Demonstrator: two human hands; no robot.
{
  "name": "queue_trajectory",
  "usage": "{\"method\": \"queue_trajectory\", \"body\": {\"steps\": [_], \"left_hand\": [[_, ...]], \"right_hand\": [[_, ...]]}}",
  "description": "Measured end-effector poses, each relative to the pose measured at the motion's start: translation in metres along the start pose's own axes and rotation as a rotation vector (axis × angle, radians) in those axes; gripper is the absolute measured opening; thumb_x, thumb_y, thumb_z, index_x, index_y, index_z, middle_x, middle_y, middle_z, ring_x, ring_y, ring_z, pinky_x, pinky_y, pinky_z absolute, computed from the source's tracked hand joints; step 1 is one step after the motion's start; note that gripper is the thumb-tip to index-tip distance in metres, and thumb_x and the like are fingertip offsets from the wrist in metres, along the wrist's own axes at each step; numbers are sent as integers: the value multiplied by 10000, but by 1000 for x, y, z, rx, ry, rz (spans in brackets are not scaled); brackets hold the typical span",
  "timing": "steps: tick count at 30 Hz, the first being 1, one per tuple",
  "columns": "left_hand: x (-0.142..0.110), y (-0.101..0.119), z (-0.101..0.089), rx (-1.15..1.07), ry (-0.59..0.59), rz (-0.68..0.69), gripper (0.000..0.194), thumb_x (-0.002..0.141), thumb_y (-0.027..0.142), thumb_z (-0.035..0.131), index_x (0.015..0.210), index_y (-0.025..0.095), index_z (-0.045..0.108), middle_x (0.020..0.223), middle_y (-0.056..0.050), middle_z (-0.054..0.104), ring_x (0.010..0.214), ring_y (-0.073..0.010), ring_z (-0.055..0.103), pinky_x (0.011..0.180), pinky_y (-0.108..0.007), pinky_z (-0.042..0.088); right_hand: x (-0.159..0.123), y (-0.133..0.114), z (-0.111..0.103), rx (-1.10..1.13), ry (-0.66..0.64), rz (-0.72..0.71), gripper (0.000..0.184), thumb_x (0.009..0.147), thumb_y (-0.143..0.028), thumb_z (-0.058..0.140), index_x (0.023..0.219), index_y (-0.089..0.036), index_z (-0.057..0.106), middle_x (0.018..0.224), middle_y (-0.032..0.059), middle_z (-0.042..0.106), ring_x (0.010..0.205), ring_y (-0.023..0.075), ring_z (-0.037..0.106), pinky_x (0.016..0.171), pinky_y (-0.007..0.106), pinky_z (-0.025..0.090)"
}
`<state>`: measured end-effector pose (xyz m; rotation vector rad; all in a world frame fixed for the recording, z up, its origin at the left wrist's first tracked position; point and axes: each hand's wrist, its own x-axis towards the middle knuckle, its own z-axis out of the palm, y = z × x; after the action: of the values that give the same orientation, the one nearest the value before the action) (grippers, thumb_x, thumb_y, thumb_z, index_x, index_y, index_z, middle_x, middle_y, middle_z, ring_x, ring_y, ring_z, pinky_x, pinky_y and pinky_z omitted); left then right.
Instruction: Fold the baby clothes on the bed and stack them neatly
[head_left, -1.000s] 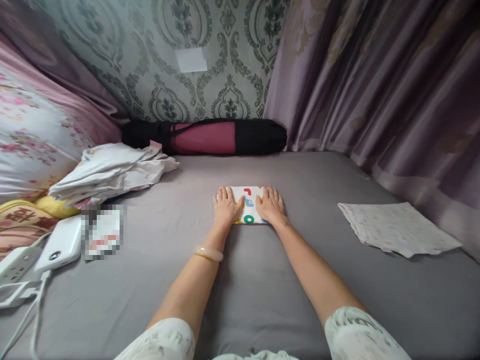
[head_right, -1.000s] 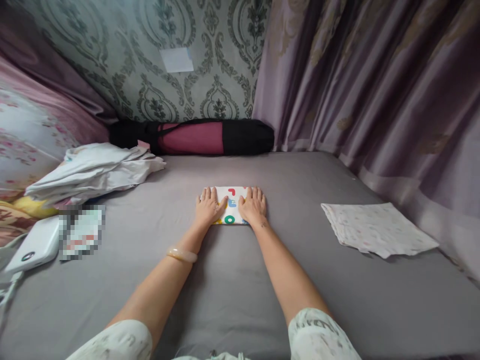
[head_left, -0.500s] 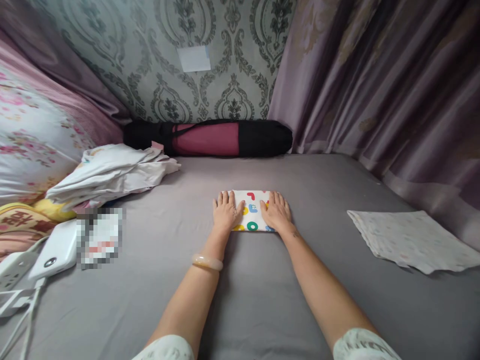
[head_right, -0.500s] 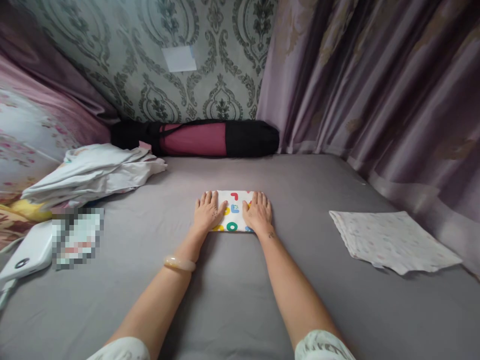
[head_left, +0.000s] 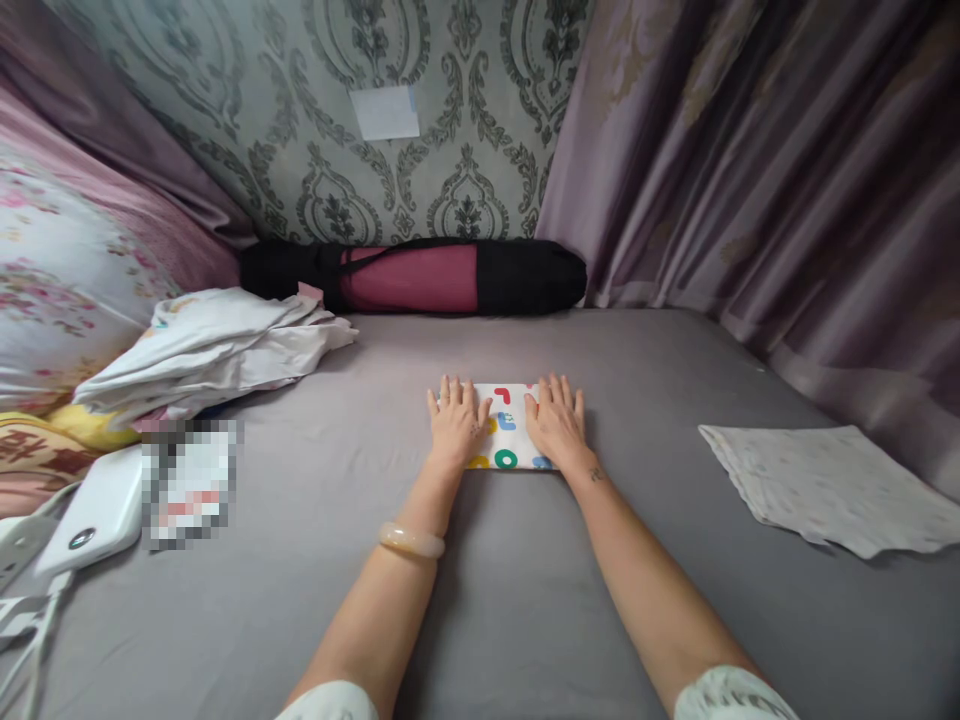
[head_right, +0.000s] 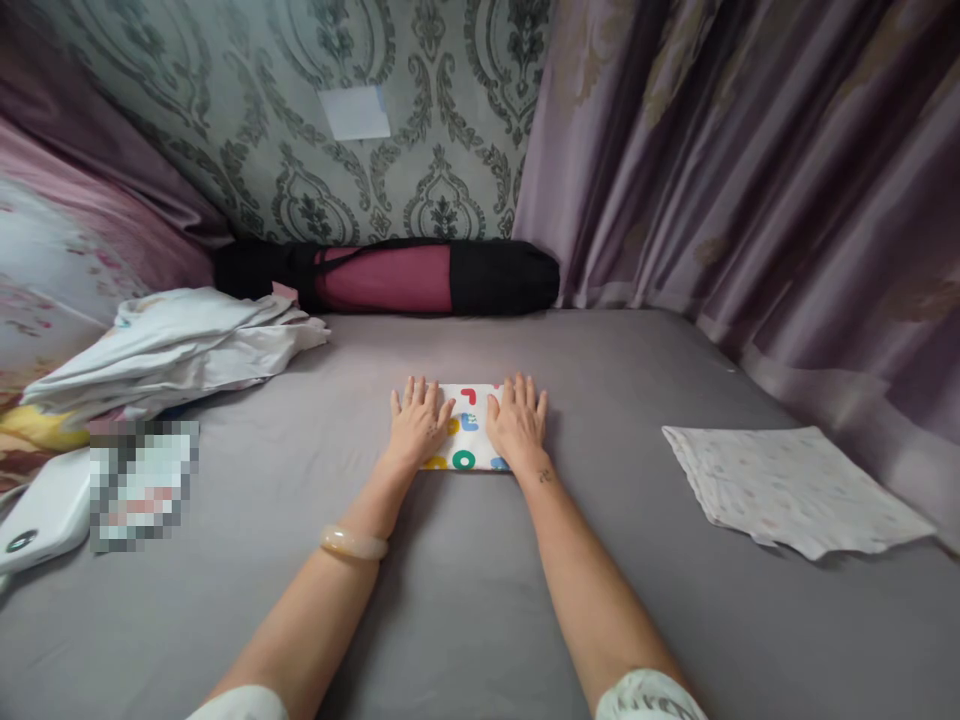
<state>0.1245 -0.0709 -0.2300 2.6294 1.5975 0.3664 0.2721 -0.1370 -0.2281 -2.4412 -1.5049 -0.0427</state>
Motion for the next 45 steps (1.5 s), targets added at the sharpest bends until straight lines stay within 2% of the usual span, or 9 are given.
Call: {"method": "queue_trajectory", "body": {"steps": [4, 9, 12, 17, 27, 30, 33, 38, 45], "left_hand": [[4, 8, 1, 9, 36, 135, 589, 1004, 434, 181, 1455, 133, 411, 1552, -122, 351, 1477, -299, 191, 1185, -536, 158], [6, 9, 9, 6, -47, 197, 546, 1008, 354, 174, 1470, 167, 395, 1543, -85, 377, 1467, -284, 227, 1183, -542, 161], [6, 7, 12, -1, -78, 202, 542, 1005, 343, 185, 1484, 172, 374, 1549, -83, 366, 1461, -287, 241, 1177, -547, 171], [5, 7, 12, 2, -82, 199, 542, 1007, 352, 184, 1485, 183, 375, 1548, -73, 370, 1459, -286, 246, 1176, -543, 173], [7, 7, 10, 2, -99, 194, 539, 1004, 347, 190, 1479, 181, 382, 1541, -73, 382, 1454, -283, 260, 1174, -544, 184], [6, 7, 9, -3, -115, 189, 544, 1004, 363, 189, 1480, 184, 380, 1547, -73, 371, 1459, -271, 253, 1182, -521, 180], [4, 5, 8, -3, -110, 130, 592, 997, 416, 192, 1483, 125, 368, 1559, -120, 337, 1462, -267, 249, 1192, -464, 185], [0, 0, 9, -19, -91, -92, 700, 977, 499, 181, 1495, 47, 311, 1558, -191, 304, 1458, -301, 252, 1183, -474, 204], [-1, -2, 14, -21, -46, -89, 715, 971, 506, 165, 1488, 35, 317, 1547, -198, 325, 1451, -300, 265, 1182, -493, 189]], "right_hand": [[0, -11, -1, 27, 1, -167, 546, 1005, -340, 223, 1467, -116, 408, 1572, 103, 308, 1466, 269, 192, 1179, 510, 94], [-2, -18, 4, 47, -79, -294, 547, 999, -319, 210, 1483, -142, 393, 1570, 56, 321, 1471, 237, 176, 1192, 476, 82], [-3, -19, 6, 52, -109, -314, 550, 995, -312, 209, 1495, -151, 373, 1570, 42, 323, 1470, 236, 181, 1190, 479, 95], [-3, -19, 7, 43, -159, -303, 557, 989, -301, 209, 1509, -154, 346, 1574, 44, 311, 1460, 242, 212, 1185, 488, 97], [-2, -19, 11, 28, -166, -294, 552, 987, -299, 216, 1509, -172, 345, 1571, 39, 322, 1456, 247, 223, 1184, 492, 84], [-2, -18, 13, 22, -148, -268, 564, 989, -307, 223, 1506, -114, 338, 1572, 87, 315, 1461, 239, 214, 1191, 451, 89], [-2, -16, 15, 4, -113, -170, 597, 993, -338, 225, 1492, -26, 328, 1571, 155, 290, 1463, 261, 205, 1189, 424, 106], [-3, -11, 17, -31, -55, -12, 600, 990, -368, 274, 1483, -31, 338, 1562, 206, 284, 1453, 310, 219, 1167, 446, 149], [-4, -10, 16, -21, -41, 7, 588, 985, -370, 292, 1468, -42, 363, 1537, 202, 340, 1433, 310, 261, 1157, 431, 165]]}}
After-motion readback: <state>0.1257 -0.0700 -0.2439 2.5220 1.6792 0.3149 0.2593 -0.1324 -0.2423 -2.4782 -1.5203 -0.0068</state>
